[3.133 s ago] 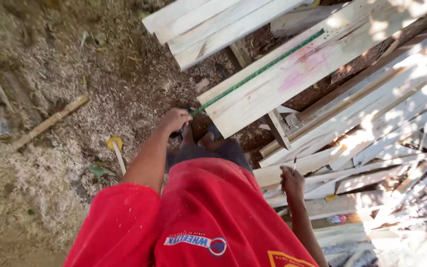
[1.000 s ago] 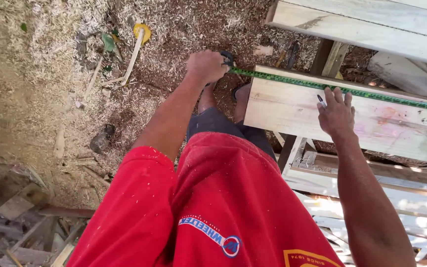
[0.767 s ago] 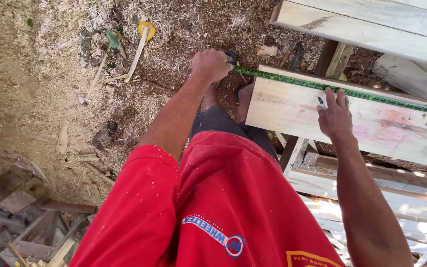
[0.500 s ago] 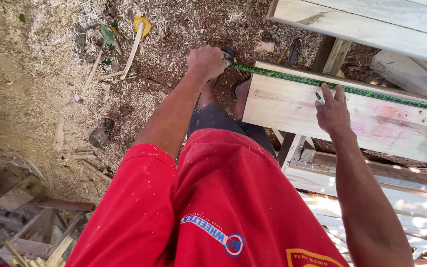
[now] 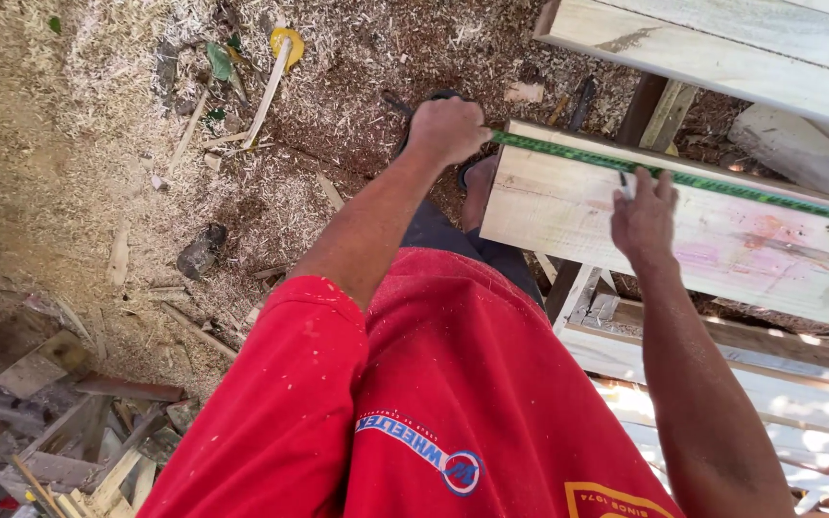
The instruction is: The person is measuring and marking wooden planks using a measuring tape, square, and pencil.
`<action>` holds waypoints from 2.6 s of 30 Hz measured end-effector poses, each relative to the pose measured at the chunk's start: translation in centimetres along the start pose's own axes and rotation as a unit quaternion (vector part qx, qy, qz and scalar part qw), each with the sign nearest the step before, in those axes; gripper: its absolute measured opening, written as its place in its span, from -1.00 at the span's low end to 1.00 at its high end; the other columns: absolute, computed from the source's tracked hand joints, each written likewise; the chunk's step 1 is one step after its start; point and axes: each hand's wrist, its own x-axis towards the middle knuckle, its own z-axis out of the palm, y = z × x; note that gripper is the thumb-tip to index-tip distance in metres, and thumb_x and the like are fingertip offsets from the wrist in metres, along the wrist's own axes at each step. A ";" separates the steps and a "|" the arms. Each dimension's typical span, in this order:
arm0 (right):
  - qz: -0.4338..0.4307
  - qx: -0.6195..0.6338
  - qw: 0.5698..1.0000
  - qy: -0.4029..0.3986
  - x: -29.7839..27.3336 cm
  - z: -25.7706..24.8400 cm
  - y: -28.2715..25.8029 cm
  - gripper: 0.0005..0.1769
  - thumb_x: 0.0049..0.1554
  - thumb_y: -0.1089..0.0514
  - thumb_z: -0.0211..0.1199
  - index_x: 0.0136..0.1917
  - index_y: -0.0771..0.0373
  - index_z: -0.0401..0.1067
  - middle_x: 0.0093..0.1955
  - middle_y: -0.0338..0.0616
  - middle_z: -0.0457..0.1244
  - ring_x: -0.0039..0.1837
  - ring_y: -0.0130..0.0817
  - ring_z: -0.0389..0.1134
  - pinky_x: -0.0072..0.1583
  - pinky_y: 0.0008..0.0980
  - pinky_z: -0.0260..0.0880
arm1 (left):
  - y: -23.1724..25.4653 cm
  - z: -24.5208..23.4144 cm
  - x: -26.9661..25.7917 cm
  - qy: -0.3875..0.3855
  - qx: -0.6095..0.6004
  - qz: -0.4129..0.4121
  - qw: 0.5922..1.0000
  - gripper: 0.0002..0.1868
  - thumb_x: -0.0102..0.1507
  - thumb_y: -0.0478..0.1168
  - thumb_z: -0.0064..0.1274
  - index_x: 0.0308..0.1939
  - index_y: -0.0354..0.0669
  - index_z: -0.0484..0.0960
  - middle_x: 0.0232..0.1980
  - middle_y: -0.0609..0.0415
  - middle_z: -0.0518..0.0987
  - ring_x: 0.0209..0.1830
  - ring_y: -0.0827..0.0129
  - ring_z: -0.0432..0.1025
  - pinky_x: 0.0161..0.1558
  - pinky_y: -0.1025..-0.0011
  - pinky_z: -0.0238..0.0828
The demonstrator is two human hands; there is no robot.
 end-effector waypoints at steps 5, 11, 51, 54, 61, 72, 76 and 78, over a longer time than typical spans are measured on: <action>0.063 0.062 0.995 -0.035 -1.1 -0.7 -7.0 -0.25 0.36 0.02 0.07 0.69 0.07 -0.15 0.69 0.42 -0.38 0.66 0.42 -0.32 0.51 0.29 -0.02 | 2.9 3.0 2.9 0.080 -0.033 0.019 0.996 -0.58 0.31 0.15 0.02 -0.11 -0.09 0.72 -0.11 -0.02 0.68 -0.04 0.09 0.58 -0.04 0.09 0.51; 0.079 0.000 0.995 -0.066 -2.3 -2.3 -10.1 -0.17 0.36 -0.04 0.06 0.72 -0.02 -0.30 0.71 0.37 -0.43 0.67 0.44 -0.32 0.42 0.38 0.14 | 1.6 4.1 4.3 0.045 -0.066 0.054 0.995 -0.60 0.36 0.14 0.00 -0.09 -0.07 0.73 -0.04 -0.06 0.68 0.00 0.11 0.57 0.05 0.11 0.51; 0.105 -0.095 0.988 -0.062 -1.5 -3.4 -4.9 -0.20 0.35 -0.07 0.06 0.73 -0.24 -0.23 0.73 0.17 -0.26 0.68 0.31 -0.29 0.50 0.40 -0.10 | -1.3 4.2 6.3 -0.011 -0.124 0.077 0.989 -0.52 0.35 -0.34 -0.15 0.24 0.29 0.62 0.37 0.11 0.48 0.33 0.08 0.39 0.30 0.00 0.33; 0.108 -0.101 0.987 -0.068 -1.2 -3.0 -4.6 -0.19 0.36 -0.09 0.05 0.73 -0.26 -0.26 0.73 0.19 -0.28 0.68 0.30 -0.30 0.50 0.39 -0.10 | -1.1 4.0 5.8 -0.022 -0.105 0.079 0.991 -0.62 0.41 -0.18 -0.17 0.29 0.22 0.53 0.33 0.06 0.48 0.28 0.05 0.39 0.20 -0.02 0.39; 0.113 -0.110 0.984 -0.080 -0.9 -3.1 -4.5 -0.20 0.36 -0.09 0.04 0.73 -0.32 -0.25 0.74 0.12 -0.28 0.70 0.27 -0.30 0.52 0.37 -0.10 | -1.5 5.1 6.4 -0.004 -0.132 0.101 0.986 -0.69 0.47 -0.03 -0.19 0.22 0.17 0.57 0.24 0.13 0.57 0.24 0.12 0.45 0.22 0.02 0.42; 0.131 -0.034 0.990 -0.033 -1.7 -2.6 -5.2 -0.25 0.38 -0.04 0.05 0.73 -0.28 -0.17 0.76 0.09 -0.31 0.72 0.18 -0.29 0.53 0.37 -0.07 | -1.4 7.1 7.7 0.033 -0.180 0.088 0.979 -0.76 0.43 -0.12 -0.09 0.12 0.10 0.63 0.19 0.07 0.56 0.15 0.05 0.45 0.09 0.01 0.46; 0.128 -0.009 0.992 -0.018 -1.8 -1.9 -5.1 -0.22 0.38 -0.01 0.08 0.74 -0.24 -0.19 0.76 0.12 -0.36 0.72 0.21 -0.33 0.52 0.40 -0.09 | -1.2 7.5 7.7 0.079 -0.164 0.100 0.978 -0.76 0.37 -0.19 -0.03 0.06 0.12 0.68 0.15 0.08 0.60 0.12 0.06 0.49 0.10 0.05 0.48; 0.119 0.000 0.993 0.004 -2.1 -1.8 -5.0 -0.20 0.38 0.01 0.10 0.75 -0.20 -0.19 0.77 0.13 -0.39 0.73 0.23 -0.38 0.51 0.44 -0.11 | -1.1 7.4 7.1 0.089 -0.177 0.087 0.976 -0.79 0.38 -0.15 -0.01 0.03 0.11 0.69 0.09 0.08 0.63 0.09 0.06 0.51 0.06 0.03 0.48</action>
